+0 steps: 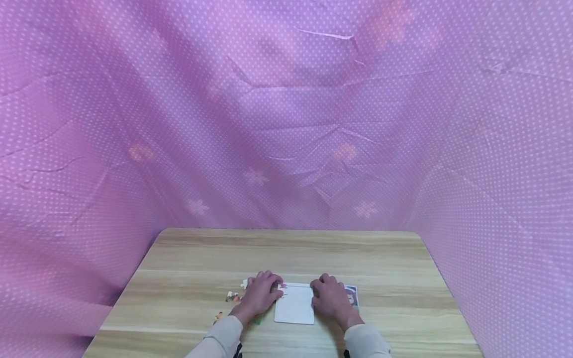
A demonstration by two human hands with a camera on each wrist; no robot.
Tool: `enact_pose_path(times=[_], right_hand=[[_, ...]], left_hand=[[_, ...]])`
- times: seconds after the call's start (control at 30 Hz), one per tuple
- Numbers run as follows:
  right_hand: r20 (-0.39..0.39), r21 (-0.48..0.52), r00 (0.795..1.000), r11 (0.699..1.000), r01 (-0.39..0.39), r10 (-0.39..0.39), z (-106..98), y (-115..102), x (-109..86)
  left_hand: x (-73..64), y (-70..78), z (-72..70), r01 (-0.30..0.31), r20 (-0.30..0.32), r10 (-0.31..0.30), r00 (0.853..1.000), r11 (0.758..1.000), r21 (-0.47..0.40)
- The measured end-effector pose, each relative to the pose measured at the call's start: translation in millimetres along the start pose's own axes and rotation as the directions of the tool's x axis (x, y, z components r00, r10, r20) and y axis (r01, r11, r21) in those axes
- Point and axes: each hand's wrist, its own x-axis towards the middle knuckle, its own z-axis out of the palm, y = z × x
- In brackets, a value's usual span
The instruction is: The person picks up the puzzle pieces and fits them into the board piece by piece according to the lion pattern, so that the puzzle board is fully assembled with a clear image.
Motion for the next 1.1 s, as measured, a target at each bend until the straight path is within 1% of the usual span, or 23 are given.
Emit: enact_pose_path(times=[0.1,0.17,0.37,0.6,0.73,1.0,1.1], right_hand=[[-0.007,0.001,1.000,1.000,0.003,-0.003,1.2,-0.3,-0.6],[-0.009,0.001,1.000,1.000,0.011,-0.011,0.8,1.5,-2.0],[-0.007,0.009,1.000,1.000,0.030,-0.030,0.5,5.6,-6.6],[0.010,0.019,0.999,0.999,0.038,-0.038,1.3,11.0,-12.4],[0.010,0.019,0.999,0.999,0.033,-0.033,1.9,9.6,-10.4],[0.013,0.010,1.000,1.000,0.017,-0.017,1.3,6.4,-5.6],[0.011,0.009,1.000,1.000,0.010,-0.010,2.0,5.1,-3.2]], left_hand=[[-1.3,-1.4,1.0,-0.019,-0.013,0.019,1.000,1.000,0.017],[-3.1,0.6,1.9,-0.022,-0.019,0.023,1.000,0.999,0.038],[-8.5,7.2,4.8,-0.017,-0.013,0.018,1.000,0.995,0.103],[-14.4,16.4,10.2,-0.004,0.002,0.004,1.000,0.994,0.107],[-12.2,15.0,8.5,-0.009,0.012,0.008,1.000,0.994,0.106],[-7.4,9.6,5.8,-0.033,0.012,0.032,0.999,0.995,0.093],[-4.9,5.9,6.2,-0.029,0.018,0.027,0.999,0.996,0.089]])
